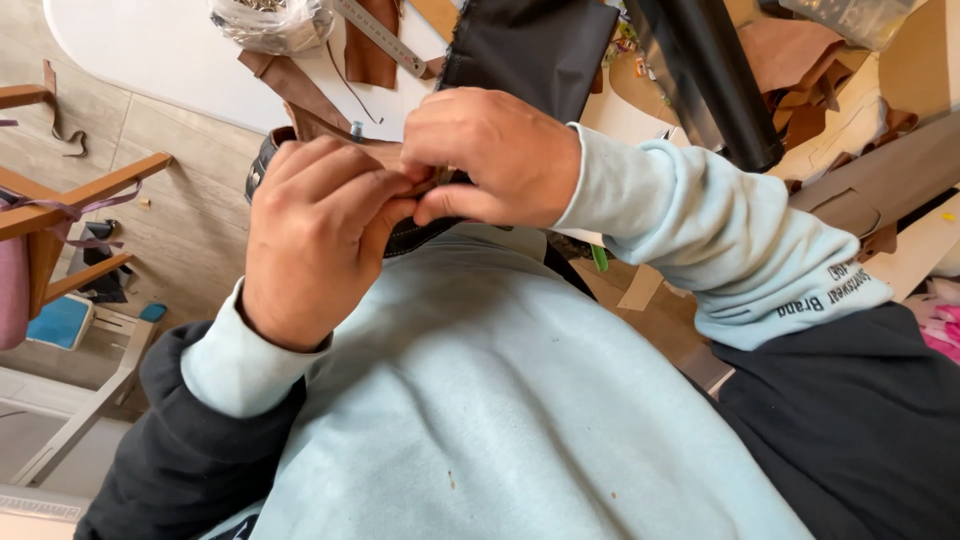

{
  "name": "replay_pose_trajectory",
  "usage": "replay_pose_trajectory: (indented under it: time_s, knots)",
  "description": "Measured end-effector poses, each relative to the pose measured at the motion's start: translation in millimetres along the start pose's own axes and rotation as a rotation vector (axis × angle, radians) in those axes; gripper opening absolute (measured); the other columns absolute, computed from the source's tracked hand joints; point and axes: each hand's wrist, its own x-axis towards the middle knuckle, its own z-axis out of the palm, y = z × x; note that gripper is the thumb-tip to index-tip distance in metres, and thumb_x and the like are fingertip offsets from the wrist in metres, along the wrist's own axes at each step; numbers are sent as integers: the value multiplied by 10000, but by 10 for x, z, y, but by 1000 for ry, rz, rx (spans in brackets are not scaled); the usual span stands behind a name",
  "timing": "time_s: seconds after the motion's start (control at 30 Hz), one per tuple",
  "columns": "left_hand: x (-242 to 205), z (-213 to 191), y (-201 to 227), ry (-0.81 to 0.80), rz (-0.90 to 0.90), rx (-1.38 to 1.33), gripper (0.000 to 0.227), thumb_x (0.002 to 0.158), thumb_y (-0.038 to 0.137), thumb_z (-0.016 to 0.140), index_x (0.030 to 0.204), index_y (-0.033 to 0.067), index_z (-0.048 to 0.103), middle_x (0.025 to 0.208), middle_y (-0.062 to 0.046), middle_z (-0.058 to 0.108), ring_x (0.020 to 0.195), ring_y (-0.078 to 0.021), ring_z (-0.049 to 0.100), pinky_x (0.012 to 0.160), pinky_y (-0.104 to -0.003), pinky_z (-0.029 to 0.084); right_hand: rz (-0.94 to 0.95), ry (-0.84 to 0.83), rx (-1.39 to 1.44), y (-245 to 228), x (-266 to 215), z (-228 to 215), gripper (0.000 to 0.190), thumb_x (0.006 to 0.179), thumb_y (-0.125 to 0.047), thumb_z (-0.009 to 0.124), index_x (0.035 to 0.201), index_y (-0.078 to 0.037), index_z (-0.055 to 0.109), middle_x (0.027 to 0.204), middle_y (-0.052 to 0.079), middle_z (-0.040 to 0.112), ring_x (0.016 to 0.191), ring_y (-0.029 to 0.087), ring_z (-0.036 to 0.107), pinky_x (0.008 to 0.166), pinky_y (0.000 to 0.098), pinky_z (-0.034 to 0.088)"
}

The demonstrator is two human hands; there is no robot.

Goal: Attaching a fabric lining to a leather bag using plastic clips to prepare it for sewing.

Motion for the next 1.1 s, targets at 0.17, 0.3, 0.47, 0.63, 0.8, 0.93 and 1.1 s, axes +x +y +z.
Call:
replay_pose_trajectory:
  time_s: [0.17, 0.3, 0.47, 0.63, 0.8, 0.93, 1.1]
  knots:
    - [112, -87, -44, -71, -69, -149, 96, 1055, 93, 708, 1049, -1, 722, 970, -123, 707, 847, -339, 621, 798, -427, 462, -44, 36, 136, -10, -18, -87, 212, 1046, -197, 698, 975, -6, 638, 850, 105, 618, 743, 291, 574, 690, 404, 440]
    - [77, -68, -274, -154, -49, -224, 154, 1070, 145, 644, 1105, 5, 696, 1039, -130, 691, 909, -342, 615, 864, -440, 444, -11, 121, 76, -136, -91, -86, 218, 1073, -158, 635, 947, 19, 624, 852, 137, 596, 749, 312, 573, 698, 412, 455]
    - [3, -38, -458, -218, -73, -230, 279, 1080, 276, 610, 1171, 27, 696, 1002, -103, 658, 934, -323, 603, 924, -434, 420, 110, 253, 105, -183, -249, 73, 199, 1056, -131, 635, 944, 33, 644, 882, 139, 627, 795, 293, 603, 739, 386, 485]
    - [78, -65, -472, -193, -109, -299, 250, 1044, 185, 722, 1081, -60, 690, 945, -168, 705, 839, -333, 665, 754, -422, 508, 233, 361, 200, -114, -317, 121, 175, 1038, -119, 676, 956, 36, 662, 913, 142, 662, 826, 258, 630, 785, 355, 494]
    - [143, -185, -626, -443, -268, -267, 147, 1015, 163, 692, 1006, 17, 701, 818, -92, 707, 676, -250, 624, 631, -377, 468, 268, 373, 216, -98, -367, 60, 213, 1056, -164, 653, 953, 23, 657, 903, 121, 642, 815, 242, 599, 767, 349, 471]
    - [87, -124, -635, -378, -224, -443, 186, 1049, 137, 646, 1091, -40, 689, 867, -95, 704, 707, -209, 609, 615, -329, 472, 299, 414, 245, -87, -370, 86, 188, 1053, -157, 655, 952, 0, 641, 914, 112, 628, 813, 231, 579, 760, 343, 451]
    - [157, -7, -469, -175, -194, -454, 130, 1051, 86, 652, 1108, -22, 697, 925, -106, 713, 793, -235, 648, 716, -347, 479, 274, 446, 225, -153, -280, 117, 209, 1057, -165, 640, 960, 20, 642, 911, 127, 628, 820, 244, 582, 778, 353, 455]
